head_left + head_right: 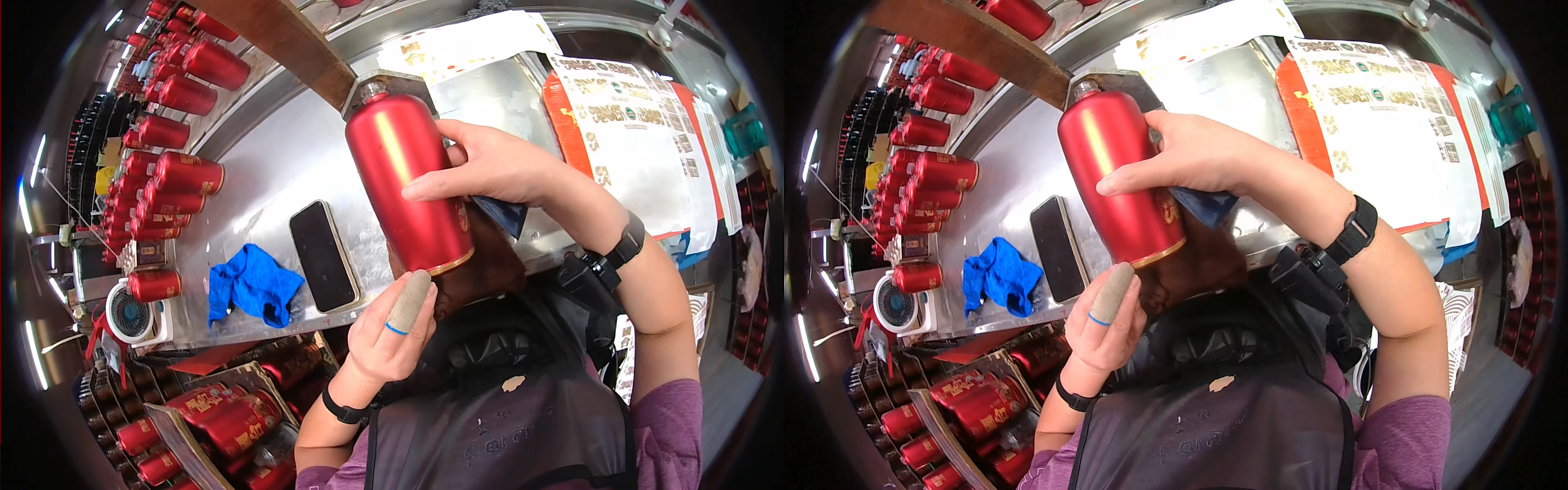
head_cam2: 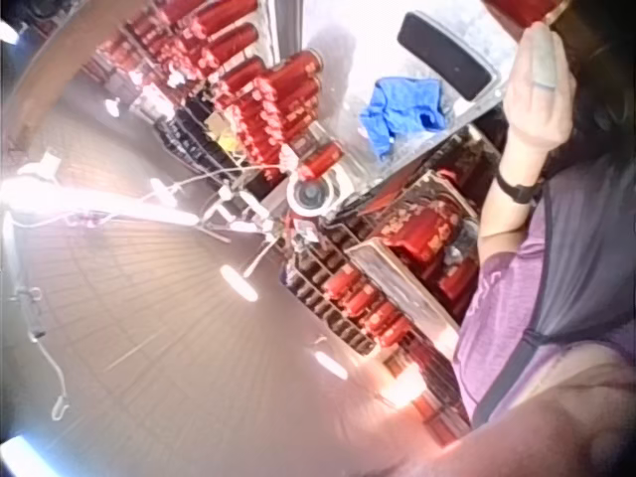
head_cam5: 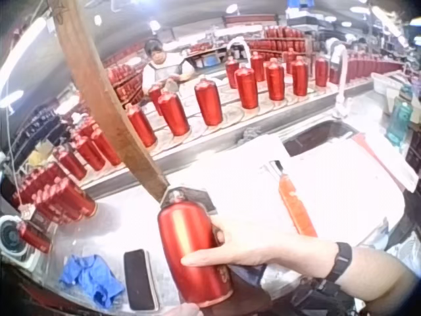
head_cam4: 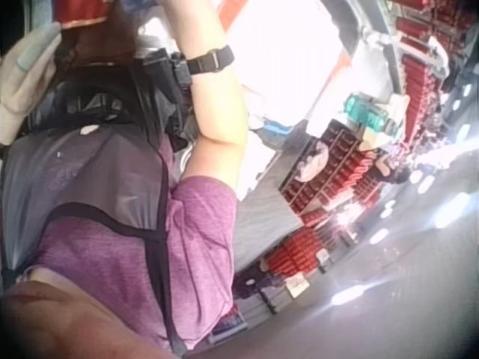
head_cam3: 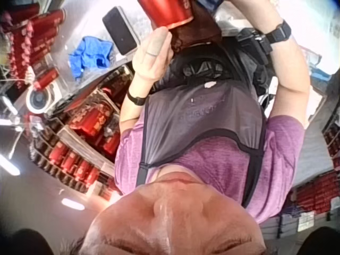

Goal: Applying decorative labels and seals to red liquor bottles on a production line.

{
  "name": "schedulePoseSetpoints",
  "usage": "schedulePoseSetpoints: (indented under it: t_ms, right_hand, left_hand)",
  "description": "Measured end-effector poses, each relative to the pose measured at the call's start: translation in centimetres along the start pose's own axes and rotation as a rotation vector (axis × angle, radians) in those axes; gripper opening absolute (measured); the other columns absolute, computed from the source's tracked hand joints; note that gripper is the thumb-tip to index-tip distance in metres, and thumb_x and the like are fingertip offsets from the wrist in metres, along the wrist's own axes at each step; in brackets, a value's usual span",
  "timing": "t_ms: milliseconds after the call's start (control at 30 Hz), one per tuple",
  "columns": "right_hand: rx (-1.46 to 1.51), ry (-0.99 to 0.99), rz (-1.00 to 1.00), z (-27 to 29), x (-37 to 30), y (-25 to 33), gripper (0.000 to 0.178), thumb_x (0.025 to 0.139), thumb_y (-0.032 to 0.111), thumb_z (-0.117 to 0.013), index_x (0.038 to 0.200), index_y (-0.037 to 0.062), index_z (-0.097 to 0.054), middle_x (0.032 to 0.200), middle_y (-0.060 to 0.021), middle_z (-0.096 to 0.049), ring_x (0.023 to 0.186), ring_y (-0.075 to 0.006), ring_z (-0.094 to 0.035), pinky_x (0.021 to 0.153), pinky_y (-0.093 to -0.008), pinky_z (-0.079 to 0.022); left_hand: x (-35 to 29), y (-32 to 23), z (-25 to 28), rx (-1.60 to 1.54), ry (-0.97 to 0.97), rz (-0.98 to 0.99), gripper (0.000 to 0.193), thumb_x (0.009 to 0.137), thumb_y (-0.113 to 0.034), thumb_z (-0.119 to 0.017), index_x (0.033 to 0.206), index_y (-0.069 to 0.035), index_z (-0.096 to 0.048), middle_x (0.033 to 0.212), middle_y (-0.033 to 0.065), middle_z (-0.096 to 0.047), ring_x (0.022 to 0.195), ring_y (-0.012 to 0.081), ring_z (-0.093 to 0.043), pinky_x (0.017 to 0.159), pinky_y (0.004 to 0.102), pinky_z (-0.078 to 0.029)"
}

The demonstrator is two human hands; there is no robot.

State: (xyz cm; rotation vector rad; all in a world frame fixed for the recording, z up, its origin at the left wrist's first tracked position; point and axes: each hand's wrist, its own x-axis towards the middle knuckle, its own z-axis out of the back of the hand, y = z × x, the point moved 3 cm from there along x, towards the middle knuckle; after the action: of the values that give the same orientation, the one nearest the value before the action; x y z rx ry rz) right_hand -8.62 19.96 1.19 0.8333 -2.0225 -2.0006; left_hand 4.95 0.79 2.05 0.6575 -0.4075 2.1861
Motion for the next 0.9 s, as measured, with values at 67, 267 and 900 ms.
schedulePoseSetpoints:
  t_ms: [67, 267, 900]
  right_hand:
    - [0.000, -0.037, 0.010, -0.1, -0.1, 0.0, 0.081, 0.073, 0.039, -0.086, 0.131, -0.0058, -0.052, 0.110, -0.0159, -0.069, 0.098, -0.0191, -0.068, 0.088, -0.0291, -0.052]
    - [-0.017, -0.065, 0.015, 0.0, -0.2, -0.3, 0.088, 0.066, 0.051, -0.087, 0.125, -0.0076, -0.057, 0.108, -0.0184, -0.069, 0.098, -0.0226, -0.067, 0.089, -0.0313, -0.051]
    - [-0.019, -0.043, 0.004, 0.3, 0.1, -1.1, 0.084, 0.076, 0.033, -0.086, 0.139, -0.0044, -0.045, 0.113, -0.0136, -0.068, 0.099, -0.0168, -0.068, 0.091, -0.0281, -0.051]
  left_hand:
    - [0.2, -0.1, -0.1, -0.004, 0.009, -0.013, 0.026, 0.076, 0.002, -0.070, 0.101, 0.001, -0.075, 0.110, 0.0128, -0.070, 0.102, 0.0268, -0.068, 0.083, 0.0315, -0.059]
    - [1.0, -0.7, -0.8, 0.025, 0.005, -0.060, 0.027, 0.074, -0.001, -0.071, 0.101, -0.003, -0.076, 0.109, 0.0093, -0.071, 0.104, 0.0246, -0.064, 0.083, 0.0323, -0.060]
    - [0.1, 2.5, -1.7, -0.354, -0.015, 0.523, 0.067, 0.087, -0.027, -0.071, 0.141, 0.004, -0.047, 0.135, 0.0241, -0.053, 0.125, 0.0379, -0.049, 0.104, 0.0449, -0.041]
